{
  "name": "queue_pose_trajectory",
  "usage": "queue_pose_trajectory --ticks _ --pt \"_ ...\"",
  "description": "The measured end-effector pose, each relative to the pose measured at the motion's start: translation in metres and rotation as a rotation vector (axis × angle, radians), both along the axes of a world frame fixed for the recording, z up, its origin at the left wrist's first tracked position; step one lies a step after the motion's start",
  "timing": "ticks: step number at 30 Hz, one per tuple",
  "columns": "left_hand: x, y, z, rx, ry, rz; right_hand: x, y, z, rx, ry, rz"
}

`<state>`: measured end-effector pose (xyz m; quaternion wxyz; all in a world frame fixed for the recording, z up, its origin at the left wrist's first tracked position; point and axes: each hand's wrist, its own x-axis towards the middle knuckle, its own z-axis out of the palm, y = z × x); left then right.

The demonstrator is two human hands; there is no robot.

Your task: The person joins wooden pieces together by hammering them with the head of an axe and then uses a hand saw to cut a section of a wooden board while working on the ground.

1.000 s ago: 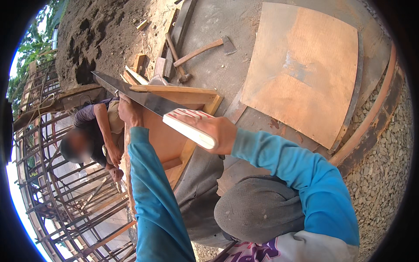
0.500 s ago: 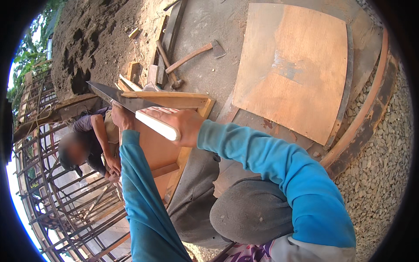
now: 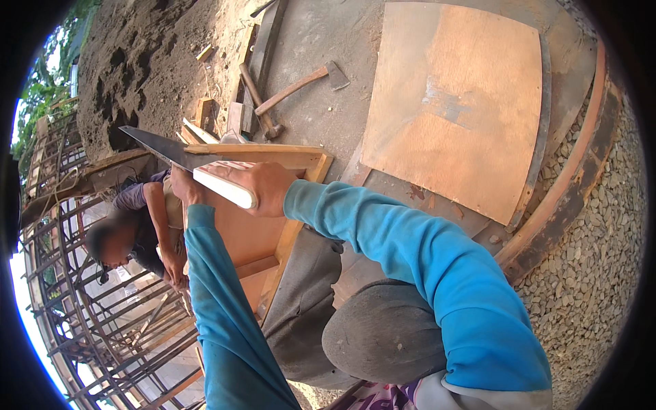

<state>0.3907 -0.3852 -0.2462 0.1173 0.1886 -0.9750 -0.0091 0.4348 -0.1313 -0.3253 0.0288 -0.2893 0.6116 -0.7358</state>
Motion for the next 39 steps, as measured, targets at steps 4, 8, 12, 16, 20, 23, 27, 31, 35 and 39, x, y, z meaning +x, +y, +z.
queue_pose_trajectory --ticks 4,8,12,16,20,23,27,31,35,39 --pt "-0.002 -0.029 -0.014 -0.497 -0.047 0.001 0.082 0.082 -0.053 0.049 0.140 -0.039" --pt "-0.004 -0.021 -0.016 -0.489 -0.013 0.089 0.113 0.148 -0.065 0.081 0.209 -0.098" --pt "0.006 -0.001 -0.025 -0.347 0.076 -0.048 0.018 0.028 -0.018 0.027 0.128 -0.034" --pt "0.006 -0.037 -0.030 0.025 0.206 -0.031 -0.003 -0.029 0.013 0.042 0.096 -0.089" --pt "0.010 -0.011 -0.004 -0.297 0.049 0.101 0.064 0.077 -0.030 0.025 0.100 0.056" --pt "0.002 0.010 -0.004 -0.350 0.037 0.130 0.113 0.140 -0.056 0.058 0.243 -0.113" --pt "0.018 0.043 -0.013 0.016 0.227 0.125 0.041 0.044 -0.025 0.047 0.106 -0.023" --pt "0.027 -0.011 -0.019 0.195 0.196 0.134 0.001 -0.029 0.028 -0.069 0.092 -0.097" --pt "0.026 0.012 -0.010 -0.187 0.120 0.088 0.033 0.035 0.000 -0.082 0.119 -0.028" --pt "0.018 0.025 -0.007 -0.479 0.044 0.028 0.111 0.136 -0.039 0.060 0.180 -0.076"
